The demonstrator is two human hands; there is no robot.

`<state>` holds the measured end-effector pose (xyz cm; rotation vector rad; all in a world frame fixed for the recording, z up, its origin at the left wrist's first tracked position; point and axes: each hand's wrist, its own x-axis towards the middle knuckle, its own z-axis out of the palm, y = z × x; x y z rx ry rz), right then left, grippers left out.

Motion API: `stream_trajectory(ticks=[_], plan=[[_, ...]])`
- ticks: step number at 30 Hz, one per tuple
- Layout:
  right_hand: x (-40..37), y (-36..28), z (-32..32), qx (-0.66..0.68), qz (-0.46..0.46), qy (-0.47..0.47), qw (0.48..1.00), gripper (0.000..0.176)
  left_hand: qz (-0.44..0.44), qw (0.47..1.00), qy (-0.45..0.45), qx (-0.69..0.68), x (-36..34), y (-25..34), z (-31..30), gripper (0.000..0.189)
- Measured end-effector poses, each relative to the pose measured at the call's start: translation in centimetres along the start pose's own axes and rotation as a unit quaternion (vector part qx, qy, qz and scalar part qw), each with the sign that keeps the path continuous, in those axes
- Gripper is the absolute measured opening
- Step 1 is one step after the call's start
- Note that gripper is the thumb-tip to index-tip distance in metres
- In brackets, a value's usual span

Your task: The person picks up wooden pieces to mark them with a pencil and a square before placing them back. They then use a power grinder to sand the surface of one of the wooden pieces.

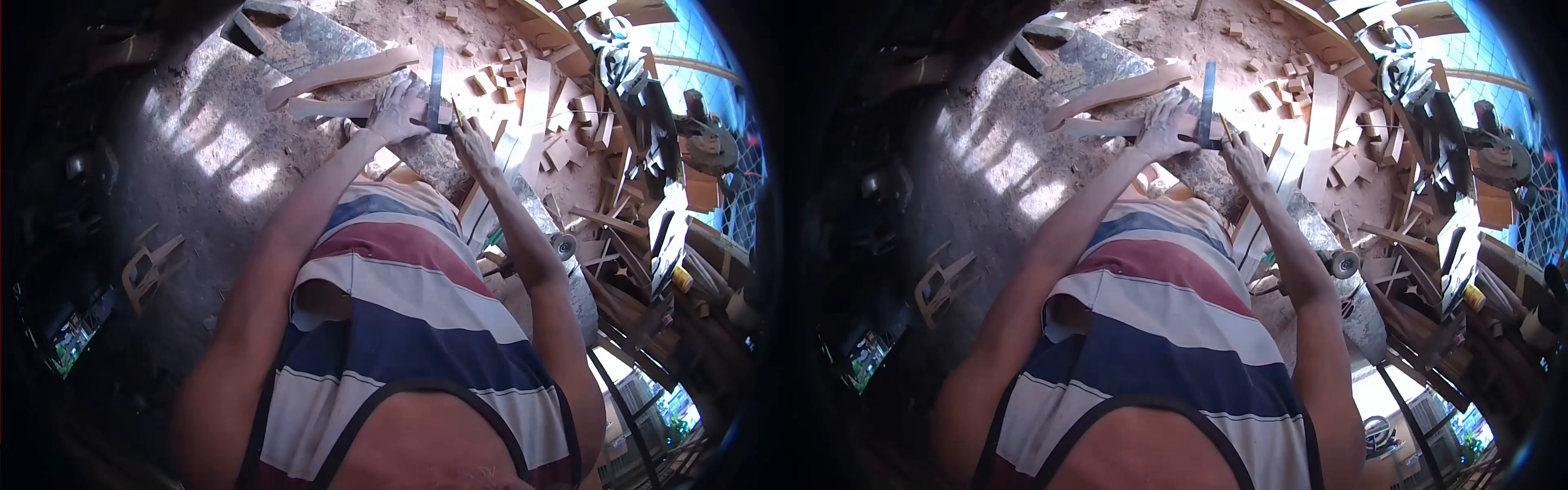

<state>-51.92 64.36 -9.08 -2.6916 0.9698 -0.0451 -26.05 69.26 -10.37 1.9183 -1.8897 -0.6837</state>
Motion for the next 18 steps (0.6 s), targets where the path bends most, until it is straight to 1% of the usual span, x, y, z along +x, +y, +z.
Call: stream_trajectory(ticks=[2, 5, 6, 9, 10, 13, 14, 17, 18], plan=[[1.1, 0.4, 0.6, 0.012, -0.005, 0.02, 1.0, 0.032, 0.029, 0.996, -0.066, 0.06, -0.3, -0.2, -0.5, 0.136], [1.5, 0.4, 1.2, 0.025, -0.028, 0.039, 0.999, 0.036, 0.02, 0.995, -0.063, 0.069, -0.5, -0.6, 1.5, 0.143], [1.5, 0.7, 1.6, 0.022, -0.025, 0.039, 0.999, 0.037, 0.004, 0.998, -0.022, 0.065, -0.7, 0.0, 1.9, 0.131], [1.4, 1.2, 2.5, 0.035, -0.014, 0.039, 0.999, 0.039, 0.028, 0.998, 0.005, 0.055, -0.1, 0.3, 2.3, 0.115], [1.5, 1.3, 2.5, 0.053, -0.008, 0.039, 0.998, 0.039, 0.042, 0.996, -0.01, 0.079, 0.0, 0.0, 2.4, 0.102], [1.5, 1.6, 2.1, 0.072, 0.005, 0.028, 0.997, 0.038, 0.027, 0.997, -0.048, 0.049, 1.0, -0.8, 2.8, 0.102], [1.9, 1.8, 1.8, 0.071, 0.008, 0.025, 0.997, 0.037, 0.011, 0.996, -0.076, 0.049, 1.3, -1.0, 2.9, 0.108], [1.5, 2.0, 2.0, 0.053, 0.003, -0.005, 0.999, 0.036, 0.045, 0.997, -0.023, 0.059, 0.1, 0.7, 1.2, 0.119], [1.3, 2.0, 1.9, 0.043, -0.003, -0.017, 0.999, 0.037, 0.045, 0.998, -0.019, 0.046, 0.0, 0.2, 1.4, 0.123]])
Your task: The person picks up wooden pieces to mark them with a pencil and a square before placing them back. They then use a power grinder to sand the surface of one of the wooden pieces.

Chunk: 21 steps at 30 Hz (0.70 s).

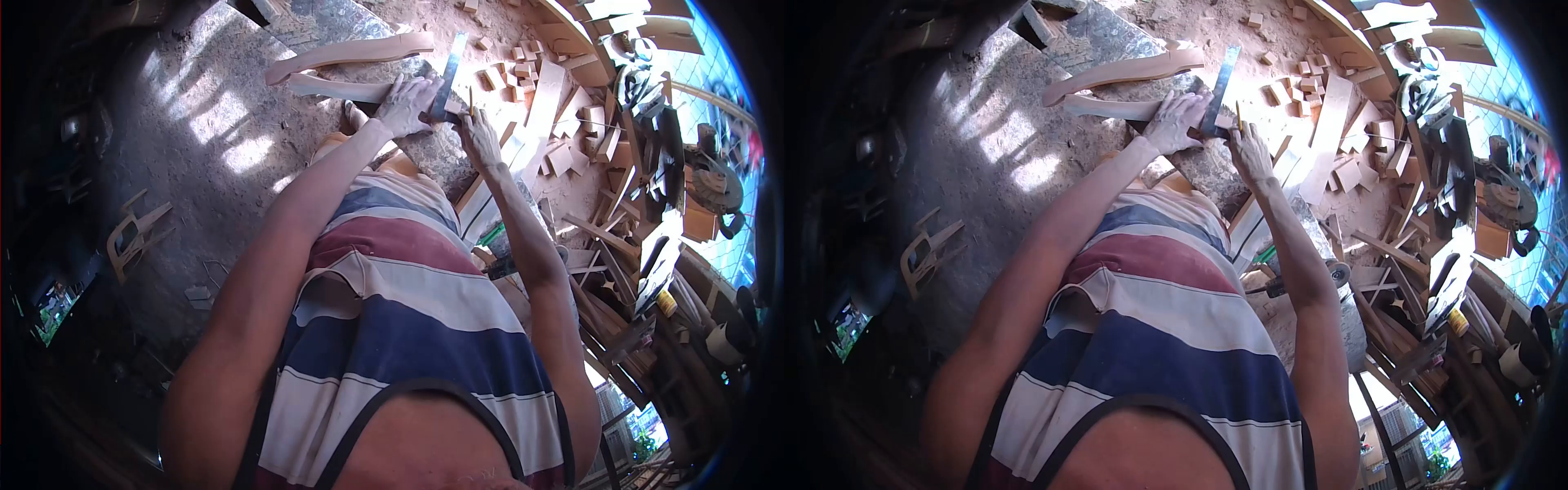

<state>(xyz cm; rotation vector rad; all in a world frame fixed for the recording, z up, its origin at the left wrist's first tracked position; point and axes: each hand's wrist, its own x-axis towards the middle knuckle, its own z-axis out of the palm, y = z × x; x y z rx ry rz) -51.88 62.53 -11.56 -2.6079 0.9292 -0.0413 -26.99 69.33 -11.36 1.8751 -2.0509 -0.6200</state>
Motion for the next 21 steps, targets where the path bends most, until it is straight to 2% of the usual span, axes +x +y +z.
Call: stream_trajectory(ticks=[1, 5, 9, 10, 13, 14, 17, 18, 21], plan=[[-0.3, -0.1, -0.1, -0.01, -0.003, -0.012, 1.0, 0.037, 0.001, 1.0, 0.003, -0.013, -0.3, -0.6, 0.2, 0.127], [-1.0, 0.3, 1.3, -0.003, -0.042, 0.047, 0.998, 0.035, -0.014, 0.999, 0.05, -0.006, -1.2, -0.6, -0.3, 0.137], [-0.5, 0.1, 0.9, -0.012, -0.018, 0.006, 1.0, 0.039, -0.022, 0.998, 0.051, -0.023, -1.9, 0.5, -0.1, 0.137], [-0.4, 0.1, 0.9, -0.013, -0.019, 0.014, 1.0, 0.039, -0.017, 0.996, 0.074, -0.045, -1.7, 0.4, 0.5, 0.131], [-0.4, -0.1, 0.3, -0.002, -0.018, -0.002, 1.0, 0.035, -0.013, 0.996, 0.087, 0.008, -1.1, 0.2, 1.7, 0.123], [-0.3, -0.2, 0.1, 0.003, -0.014, -0.005, 1.0, 0.035, -0.002, 0.994, 0.107, 0.022, -1.0, 0.1, 2.1, 0.11], [-0.3, -0.4, 0.1, 0.012, -0.004, -0.011, 1.0, 0.036, 0.016, 0.995, 0.094, 0.036, -1.1, -0.2, 2.2, 0.1], [-0.2, -0.4, 0.1, 0.01, -0.004, -0.011, 1.0, 0.037, 0.025, 0.994, 0.103, 0.014, -0.9, -0.4, 2.1, 0.09], [-0.4, -0.5, -0.1, 0.009, -0.009, -0.004, 1.0, 0.037, 0.019, 0.995, 0.095, -0.003, -0.8, -0.6, 2.0, 0.087]])
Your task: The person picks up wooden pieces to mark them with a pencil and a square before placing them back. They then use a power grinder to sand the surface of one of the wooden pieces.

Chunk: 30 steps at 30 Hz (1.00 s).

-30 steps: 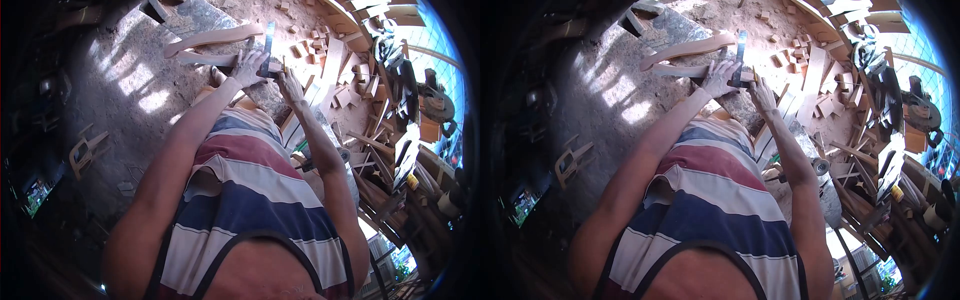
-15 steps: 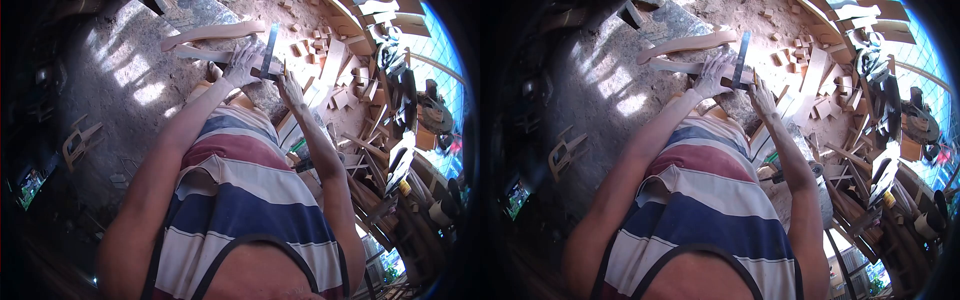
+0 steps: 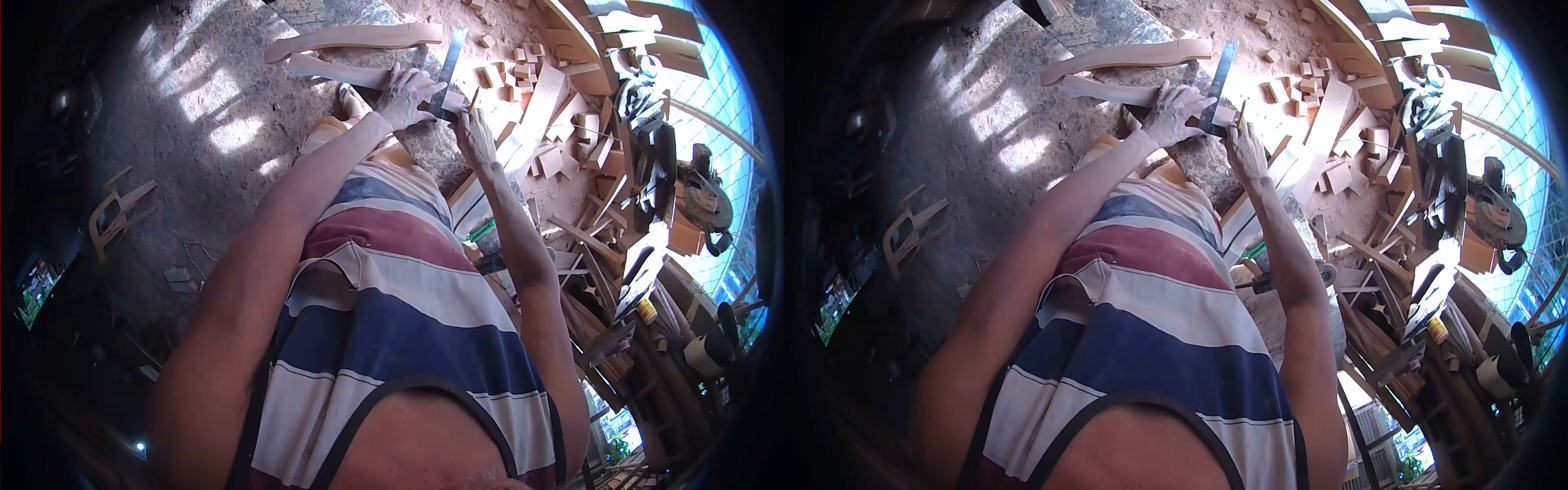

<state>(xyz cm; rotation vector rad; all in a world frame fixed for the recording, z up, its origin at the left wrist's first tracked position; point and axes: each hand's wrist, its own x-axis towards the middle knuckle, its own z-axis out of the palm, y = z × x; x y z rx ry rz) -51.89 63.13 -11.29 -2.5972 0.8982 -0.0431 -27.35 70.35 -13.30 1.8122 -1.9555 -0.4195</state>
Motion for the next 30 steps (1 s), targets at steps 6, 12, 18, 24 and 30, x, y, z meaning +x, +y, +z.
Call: stream_trajectory(ticks=[6, 12, 18, 24, 30], plan=[[0.0, 0.0, 0.3, 0.005, -0.015, 0.025, 1.0, 0.036, -0.013, 1.0, 0.005, -0.018, -0.1, -0.2, 0.2, 0.085], [0.2, -0.3, -0.4, 0.026, 0.02, -0.009, 0.999, 0.039, -0.017, 1.0, -0.001, -0.015, -0.1, -0.1, 0.3, 0.086], [0.7, -2.0, -3.7, 0.057, 0.087, 0.08, 0.991, 0.047, -0.019, 1.0, 0.01, -0.023, -0.1, 0.1, 0.1, 0.084], [0.6, -6.0, -8.2, 0.306, 0.338, 0.122, 0.882, 0.041, -0.036, 0.997, 0.041, -0.056, -0.1, 0.1, 0.7, 0.079], [0.3, -8.0, -4.8, 0.287, 0.288, 0.057, 0.912, 0.057, -0.06, 0.997, 0.006, -0.046, 0.1, -0.1, 1.1, 0.087]])
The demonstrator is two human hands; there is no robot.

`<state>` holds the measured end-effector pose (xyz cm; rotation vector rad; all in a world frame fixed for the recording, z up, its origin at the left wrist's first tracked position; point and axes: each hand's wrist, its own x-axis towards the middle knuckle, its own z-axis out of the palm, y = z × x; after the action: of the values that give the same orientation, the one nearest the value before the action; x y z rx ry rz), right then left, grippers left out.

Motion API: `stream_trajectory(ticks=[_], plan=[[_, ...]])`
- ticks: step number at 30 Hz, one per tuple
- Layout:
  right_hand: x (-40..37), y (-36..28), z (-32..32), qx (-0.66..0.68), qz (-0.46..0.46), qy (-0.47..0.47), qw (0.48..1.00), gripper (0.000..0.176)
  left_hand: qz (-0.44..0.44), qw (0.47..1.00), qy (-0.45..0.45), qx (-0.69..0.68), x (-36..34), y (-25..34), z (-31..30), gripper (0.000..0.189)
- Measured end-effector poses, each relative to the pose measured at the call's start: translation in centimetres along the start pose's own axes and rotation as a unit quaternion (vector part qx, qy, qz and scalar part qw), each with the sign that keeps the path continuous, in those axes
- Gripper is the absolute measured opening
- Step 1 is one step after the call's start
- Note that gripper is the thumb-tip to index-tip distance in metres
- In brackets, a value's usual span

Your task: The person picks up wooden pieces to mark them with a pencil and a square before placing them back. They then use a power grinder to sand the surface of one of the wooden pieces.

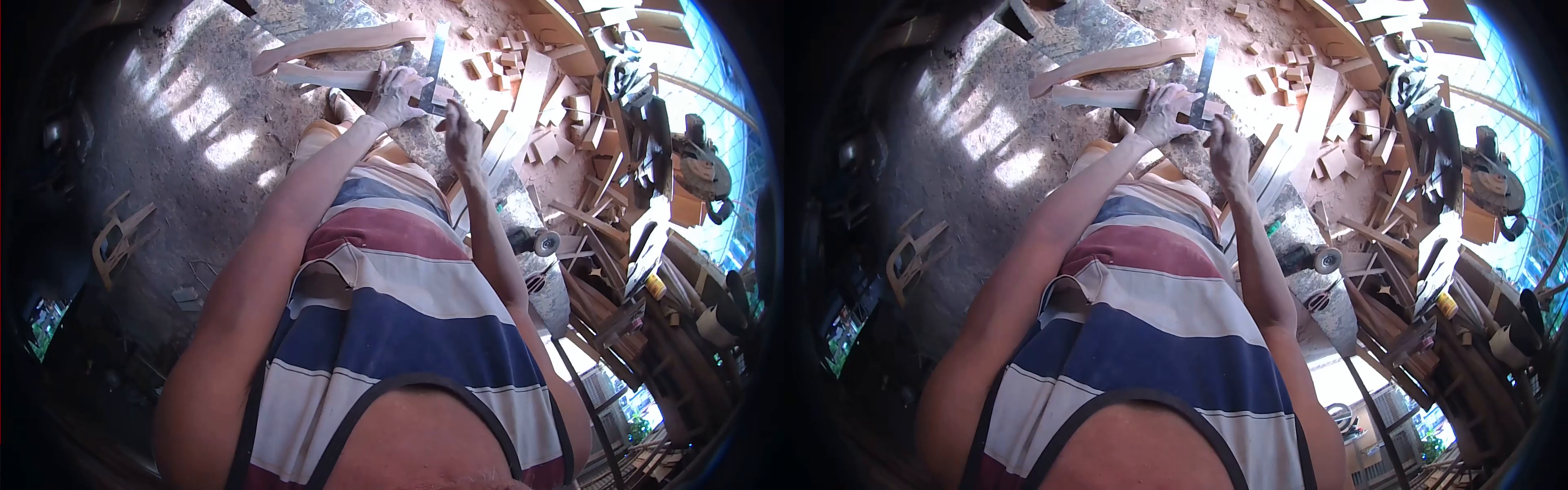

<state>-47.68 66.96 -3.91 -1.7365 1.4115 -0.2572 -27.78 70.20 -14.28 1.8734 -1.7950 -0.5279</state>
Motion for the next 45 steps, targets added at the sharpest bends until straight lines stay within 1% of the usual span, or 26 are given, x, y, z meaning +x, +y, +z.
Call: stream_trajectory(ticks=[2, 5, 8, 9, 12, 13, 14, 16, 17, 20, 21, 24, 25, 27, 28, 29, 32, 34, 35, 37, 38, 39, 42, 43, 44, 45], plan=[[0.0, 0.2, 1.0, -0.017, -0.026, -0.046, 0.998, 0.058, 0.0, 1.0, -0.005, 0.001, 0.0, -0.2, 0.1, 0.088], [0.4, 2.2, 3.0, -0.061, -0.04, -0.056, 0.996, 0.061, -0.008, 1.0, -0.013, -0.004, 0.0, 0.2, -0.4, 0.088], [0.1, 1.5, 2.3, -0.111, -0.003, -0.04, 0.993, 0.065, -0.003, 1.0, -0.005, 0.004, 0.2, 0.1, -0.2, 0.09], [-0.2, 1.8, 1.9, -0.097, -0.056, -0.007, 0.994, 0.059, -0.002, 1.0, -0.011, 0.008, 0.2, 0.2, -0.3, 0.091], [-0.7, 2.6, 0.8, -0.136, -0.023, 0.007, 0.99, 0.051, -0.007, 1.0, -0.017, 0.016, 0.1, 0.3, -0.7, 0.091], [-0.8, 3.0, 1.1, -0.114, -0.105, 0.06, 0.986, 0.04, -0.01, 1.0, -0.018, 0.018, 0.1, 0.4, -0.7, 0.091], [-0.8, 3.2, 1.5, -0.141, -0.114, 0.04, 0.983, 0.039, -0.01, 1.0, -0.014, 0.012, 0.1, 0.5, -0.8, 0.091], [-1.1, 1.5, 2.1, -0.192, -0.131, 0.001, 0.973, 0.037, -0.01, 1.0, -0.009, 0.0, 0.0, 0.4, -0.6, 0.089], [-1.1, 0.4, 2.4, -0.2, -0.146, -0.008, 0.969, 0.033, -0.001, 1.0, 0.005, -0.016, -0.1, 0.2, -0.6, 0.084], [0.5, -0.5, 4.1, -0.256, -0.15, -0.02, 0.955, 0.028, -0.009, 1.0, -0.003, -0.012, 0.1, 0.4, -0.7, 0.076], [1.4, 0.1, 4.9, -0.256, -0.147, -0.014, 0.955, 0.033, -0.006, 1.0, 0.0, -0.011, 0.1, 0.3, -0.6, 0.073], [3.1, 0.8, 6.0, -0.236, -0.16, -0.011, 0.959, 0.026, 0.001, 1.0, 0.004, -0.013, 0.2, -0.1, -0.3, 0.066], [3.4, 0.8, 6.2, -0.219, -0.178, 0.0, 0.959, 0.024, 0.001, 1.0, 0.003, -0.015, 0.2, 0.0, -0.5, 0.064], [4.1, 0.3, 6.4, -0.224, -0.183, 0.013, 0.957, 0.024, 0.006, 1.0, 0.003, -0.008, 0.1, 0.1, -0.6, 0.058], [4.0, -0.1, 6.5, -0.225, -0.184, 0.018, 0.956, 0.024, 0.01, 1.0, 0.008, -0.011, 0.0, 0.1, -0.5, 0.056], [4.0, -0.4, 6.3, -0.24, -0.171, 0.001, 0.956, 0.027, 0.014, 1.0, 0.012, -0.014, 0.0, 0.0, -0.5, 0.055], [3.6, -1.4, 5.8, -0.234, -0.157, -0.044, 0.958, 0.028, 0.02, 0.999, 0.028, -0.01, 0.0, -0.5, 0.3, 0.053], [3.0, -1.4, 6.1, -0.227, -0.135, -0.028, 0.964, 0.027, 0.021, 0.999, 0.028, 0.0, 0.1, -0.6, 0.3, 0.054], [2.7, -1.4, 6.2, -0.223, -0.123, -0.019, 0.967, 0.028, 0.016, 0.999, 0.025, -0.012, 0.0, -0.5, 0.2, 0.057], [2.4, -0.9, 5.7, -0.212, -0.106, -0.063, 0.969, 0.027, 0.007, 0.999, 0.02, -0.035, -0.2, 0.2, -0.6, 0.062], [2.2, -0.6, 5.2, -0.207, -0.097, -0.085, 0.97, 0.029, 0.006, 1.0, 0.011, -0.027, -0.1, 0.6, -1.0, 0.067], [2.0, -1.2, 4.2, -0.18, -0.076, -0.086, 0.977, 0.033, 0.005, 1.0, 0.001, -0.018, -0.2, 0.7, -1.1, 0.071], [1.0, -3.2, 0.1, -0.141, -0.028, -0.012, 0.99, 0.036, -0.002, 1.0, -0.009, -0.007, -0.3, 0.3, -1.2, 0.082], [0.9, -3.7, -1.2, -0.168, 0.0, 0.005, 0.986, 0.037, -0.002, 1.0, -0.011, -0.007, -0.2, 0.4, -1.1, 0.086], [1.7, 0.2, -0.7, -0.202, -0.165, 0.113, 0.959, 0.037, 0.0, 1.0, -0.01, -0.006, 0.0, 0.4, -1.0, 0.089], [2.2, 1.5, -0.9, -0.24, -0.171, 0.117, 0.948, 0.036, -0.003, 1.0, -0.025, 0.001, 0.1, 0.3, -1.0, 0.09]])
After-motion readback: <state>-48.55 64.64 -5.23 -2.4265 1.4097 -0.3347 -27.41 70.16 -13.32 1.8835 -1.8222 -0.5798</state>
